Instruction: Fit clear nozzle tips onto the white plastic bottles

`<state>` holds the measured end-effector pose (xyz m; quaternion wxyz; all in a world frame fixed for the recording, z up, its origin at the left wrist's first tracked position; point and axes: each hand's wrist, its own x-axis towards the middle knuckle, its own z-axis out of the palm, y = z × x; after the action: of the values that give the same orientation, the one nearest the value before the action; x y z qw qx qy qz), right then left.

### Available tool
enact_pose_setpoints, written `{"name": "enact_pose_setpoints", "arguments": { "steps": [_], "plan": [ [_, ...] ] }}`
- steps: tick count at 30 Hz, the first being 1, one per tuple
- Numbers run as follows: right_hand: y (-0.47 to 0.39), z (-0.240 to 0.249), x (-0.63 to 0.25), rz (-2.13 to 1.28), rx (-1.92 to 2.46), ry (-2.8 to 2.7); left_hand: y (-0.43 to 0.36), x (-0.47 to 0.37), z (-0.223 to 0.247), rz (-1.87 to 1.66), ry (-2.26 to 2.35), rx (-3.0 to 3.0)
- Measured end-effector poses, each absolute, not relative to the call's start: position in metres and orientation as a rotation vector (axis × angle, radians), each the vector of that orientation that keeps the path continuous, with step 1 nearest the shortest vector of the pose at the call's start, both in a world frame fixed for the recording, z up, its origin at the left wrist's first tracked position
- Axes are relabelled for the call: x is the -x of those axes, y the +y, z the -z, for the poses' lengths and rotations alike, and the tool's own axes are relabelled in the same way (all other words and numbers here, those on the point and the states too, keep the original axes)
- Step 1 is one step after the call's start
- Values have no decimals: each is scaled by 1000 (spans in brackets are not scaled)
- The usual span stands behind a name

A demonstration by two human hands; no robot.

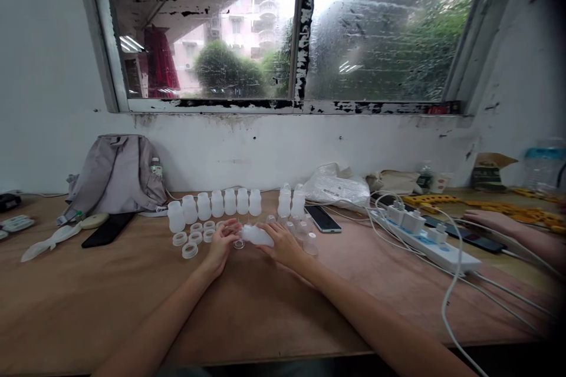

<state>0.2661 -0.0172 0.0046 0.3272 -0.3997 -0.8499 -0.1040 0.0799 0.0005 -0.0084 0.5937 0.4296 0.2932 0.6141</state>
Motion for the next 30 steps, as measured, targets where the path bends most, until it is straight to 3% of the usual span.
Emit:
{"name": "enact_pose_setpoints", "arguments": {
  "steps": [8, 14, 16, 23, 30],
  "plan": [
    [-21, -7, -264, 85, 1029, -2186, 5, -79, 19, -1291, 818, -1079],
    [-16, -15, -268, -962, 1071, -2040, 6, -77, 19, -1343, 751, -1203],
    [-18, -16, -266, -1085, 1097, -1992, 5, -79, 17, -1358, 744, -1201],
    [-31, -6, -252, -29, 1042, -2028, -4, -81, 6, -1277, 680, -1116],
    [-33, -6, -254, 302, 1050, -2122, -10, -83, 6, -1355, 736, -1269]
  ]
}}
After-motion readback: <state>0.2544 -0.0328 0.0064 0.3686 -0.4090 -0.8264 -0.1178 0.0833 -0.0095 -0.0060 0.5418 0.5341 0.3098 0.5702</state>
